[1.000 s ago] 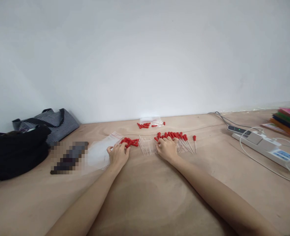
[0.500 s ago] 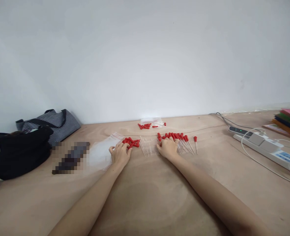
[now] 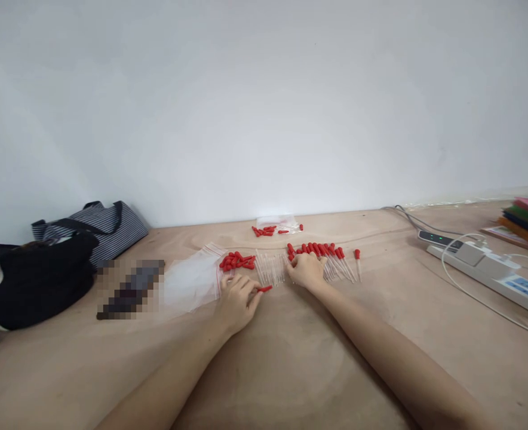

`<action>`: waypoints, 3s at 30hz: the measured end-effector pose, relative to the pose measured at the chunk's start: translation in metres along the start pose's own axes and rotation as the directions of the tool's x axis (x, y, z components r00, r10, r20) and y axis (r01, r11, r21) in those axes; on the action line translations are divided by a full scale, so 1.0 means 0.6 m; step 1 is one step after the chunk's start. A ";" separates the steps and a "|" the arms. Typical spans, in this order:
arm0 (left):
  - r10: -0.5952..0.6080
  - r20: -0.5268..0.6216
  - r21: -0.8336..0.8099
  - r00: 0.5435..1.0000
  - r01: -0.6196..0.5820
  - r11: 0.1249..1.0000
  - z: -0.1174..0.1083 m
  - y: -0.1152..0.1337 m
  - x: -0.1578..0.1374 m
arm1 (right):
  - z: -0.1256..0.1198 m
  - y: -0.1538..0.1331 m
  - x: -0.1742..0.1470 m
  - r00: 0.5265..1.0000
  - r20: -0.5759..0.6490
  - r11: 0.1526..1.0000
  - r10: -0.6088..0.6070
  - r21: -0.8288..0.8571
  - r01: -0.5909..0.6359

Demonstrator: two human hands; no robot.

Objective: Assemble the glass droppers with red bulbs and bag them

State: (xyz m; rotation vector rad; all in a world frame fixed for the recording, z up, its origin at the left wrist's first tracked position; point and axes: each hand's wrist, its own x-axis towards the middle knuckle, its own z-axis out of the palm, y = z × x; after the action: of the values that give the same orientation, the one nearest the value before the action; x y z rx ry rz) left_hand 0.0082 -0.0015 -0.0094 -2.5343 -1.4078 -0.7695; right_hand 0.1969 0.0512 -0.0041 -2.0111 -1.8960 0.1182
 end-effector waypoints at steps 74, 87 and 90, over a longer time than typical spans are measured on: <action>0.141 0.020 -0.248 0.990 -0.131 0.960 0.005 0.055 -0.019 | -0.004 0.061 -0.132 0.702 -0.204 0.690 -0.683 0.137 0.711; 0.125 0.047 -0.254 0.991 -0.109 0.961 0.004 0.050 -0.014 | -0.012 0.058 -0.125 0.694 -0.160 0.669 -0.702 0.187 0.719; 0.084 0.038 -0.226 0.996 -0.073 0.971 0.000 0.042 -0.008 | -0.018 0.063 -0.120 0.691 -0.187 0.677 -0.698 0.144 0.722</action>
State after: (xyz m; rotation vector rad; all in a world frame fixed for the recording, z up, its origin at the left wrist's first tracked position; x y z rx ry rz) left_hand 0.0267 -0.0190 -0.0091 -2.7752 -1.2908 -0.9077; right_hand 0.2295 -0.0223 -0.0198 -0.9931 -2.3296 -0.0164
